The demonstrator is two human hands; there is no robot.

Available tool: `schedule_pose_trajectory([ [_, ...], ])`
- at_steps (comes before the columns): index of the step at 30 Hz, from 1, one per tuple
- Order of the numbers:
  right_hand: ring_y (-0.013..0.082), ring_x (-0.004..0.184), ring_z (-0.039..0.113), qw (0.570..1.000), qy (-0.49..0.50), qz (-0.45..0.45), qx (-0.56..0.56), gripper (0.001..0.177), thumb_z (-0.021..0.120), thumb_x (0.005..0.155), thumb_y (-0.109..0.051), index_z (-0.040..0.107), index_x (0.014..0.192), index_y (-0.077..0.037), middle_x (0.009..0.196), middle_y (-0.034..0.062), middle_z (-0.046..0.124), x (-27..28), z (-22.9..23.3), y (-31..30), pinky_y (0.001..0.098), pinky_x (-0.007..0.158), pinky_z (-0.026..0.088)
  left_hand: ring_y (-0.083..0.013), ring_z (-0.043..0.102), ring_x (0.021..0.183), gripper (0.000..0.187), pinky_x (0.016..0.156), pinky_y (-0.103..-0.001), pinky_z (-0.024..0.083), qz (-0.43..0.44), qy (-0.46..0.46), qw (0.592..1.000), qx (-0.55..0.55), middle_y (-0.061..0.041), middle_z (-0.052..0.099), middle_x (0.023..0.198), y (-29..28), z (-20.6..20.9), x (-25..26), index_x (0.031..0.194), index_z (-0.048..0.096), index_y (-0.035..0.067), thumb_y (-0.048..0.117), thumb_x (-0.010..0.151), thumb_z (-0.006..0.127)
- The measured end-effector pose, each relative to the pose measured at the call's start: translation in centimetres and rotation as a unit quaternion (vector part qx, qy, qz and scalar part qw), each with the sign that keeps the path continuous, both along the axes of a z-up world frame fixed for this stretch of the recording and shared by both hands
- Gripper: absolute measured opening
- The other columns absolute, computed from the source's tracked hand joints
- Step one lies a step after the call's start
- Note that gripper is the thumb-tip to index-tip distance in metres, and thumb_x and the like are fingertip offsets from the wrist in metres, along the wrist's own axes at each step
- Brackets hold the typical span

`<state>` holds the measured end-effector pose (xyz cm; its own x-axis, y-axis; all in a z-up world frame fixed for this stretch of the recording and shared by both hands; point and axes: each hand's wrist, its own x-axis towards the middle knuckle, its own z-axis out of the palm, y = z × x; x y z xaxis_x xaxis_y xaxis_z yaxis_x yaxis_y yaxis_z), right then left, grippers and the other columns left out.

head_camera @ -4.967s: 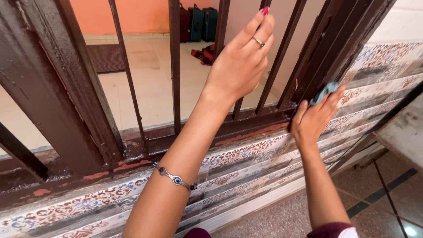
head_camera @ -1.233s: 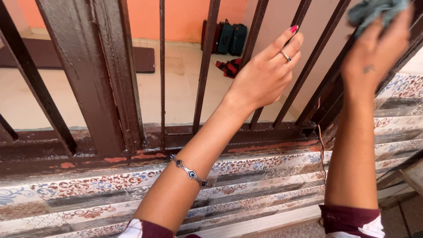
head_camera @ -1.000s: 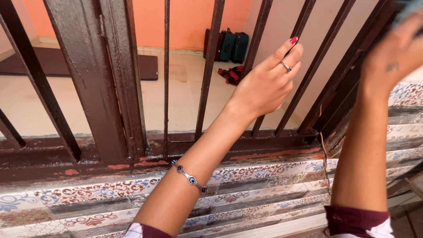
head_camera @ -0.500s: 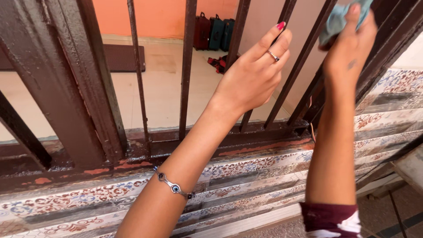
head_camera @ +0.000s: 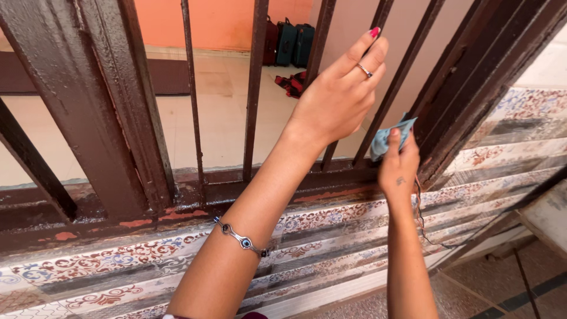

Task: The person wipes a brown metal railing with a blue cloth. They systematically clean the vertical bars and horizontal frame, moving along the length of the railing.

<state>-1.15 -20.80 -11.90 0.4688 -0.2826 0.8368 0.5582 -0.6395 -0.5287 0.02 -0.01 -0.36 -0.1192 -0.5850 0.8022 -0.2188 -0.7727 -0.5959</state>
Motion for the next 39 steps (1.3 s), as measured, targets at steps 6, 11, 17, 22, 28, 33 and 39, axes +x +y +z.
schedule_pose_trajectory([
  [6,0.0349,0.091,0.063,0.989,0.013,-0.109,-0.102,0.028,0.048,0.114,-0.02,0.059,0.119,0.005,0.101,0.0214,0.068,-2.4,-2.1,1.2,0.0431,0.083,0.049,-0.0289,0.04,0.146,0.035,0.13,-0.046,0.015,-0.001,0.005,1.0,0.007,-0.011,0.067,0.132,0.0,0.2,-0.1,0.098,0.081,-0.001,0.026,0.087,0.06],
  [11,0.0399,0.125,0.062,0.987,-0.066,-0.107,-0.104,0.043,0.046,0.112,-0.011,0.046,0.152,0.002,0.138,0.0276,0.062,-4.6,-2.3,2.9,0.0437,0.103,0.048,-0.0288,0.041,0.145,0.031,0.129,-0.046,0.014,0.026,0.007,0.999,0.02,-0.011,0.067,0.132,0.3,0.3,-0.3,0.091,0.081,0.001,0.025,0.088,0.061],
  [17,0.0318,0.154,0.048,0.979,-0.182,-0.076,-0.047,0.046,0.043,0.119,-0.013,0.034,0.162,0.0,0.162,0.0202,0.05,-6.6,2.2,3.7,0.0438,0.131,0.036,-0.0289,0.041,0.145,0.035,0.129,-0.045,0.013,-0.004,0.005,1.0,0.01,-0.012,0.066,0.134,-0.1,0.2,0.2,0.097,0.081,0.001,0.027,0.086,0.06],
  [22,0.0283,0.147,0.049,0.949,-0.298,-0.021,-0.104,0.033,0.046,0.128,-0.015,0.037,0.157,0.001,0.158,0.0191,0.052,-4.3,11.1,3.7,0.0354,0.127,0.037,-0.0289,0.04,0.145,0.036,0.13,-0.045,0.014,0.002,0.004,1.0,0.006,-0.011,0.066,0.135,-0.1,0.1,0.0,0.102,0.08,-0.001,0.026,0.088,0.06],
  [28,0.0208,0.082,0.051,0.954,-0.267,-0.021,-0.132,0.032,0.043,0.123,-0.025,0.052,0.114,0.004,0.094,0.0118,0.059,3.3,18.2,4.8,0.0398,0.082,0.05,-0.0286,0.041,0.146,0.036,0.13,-0.045,0.015,-0.021,0.016,1.0,0.008,-0.011,0.066,0.134,-0.1,0.3,-0.1,0.105,0.08,-0.003,0.024,0.089,0.061],
  [33,0.0125,0.071,0.041,0.982,-0.14,0.084,-0.095,0.043,0.038,0.122,-0.038,0.051,0.109,0.001,0.08,0.0036,0.045,3.5,14.6,2.9,0.0317,0.067,0.038,-0.0282,0.043,0.144,0.038,0.13,-0.045,0.015,0.002,0.01,1.0,0.012,-0.011,0.067,0.129,0.0,0.2,0.0,0.104,0.079,-0.004,0.025,0.09,0.06],
  [39,0.0117,0.081,0.05,0.994,-0.079,0.067,-0.044,0.043,0.037,0.119,-0.037,0.056,0.117,0.001,0.089,0.0031,0.054,1.3,6.5,5.0,0.0312,0.072,0.045,-0.0301,0.042,0.148,0.037,0.132,-0.046,0.014,-0.018,0.024,1.0,0.009,-0.013,0.067,0.13,-0.2,-0.2,0.3,0.113,0.076,-0.005,0.023,0.096,0.06],
])
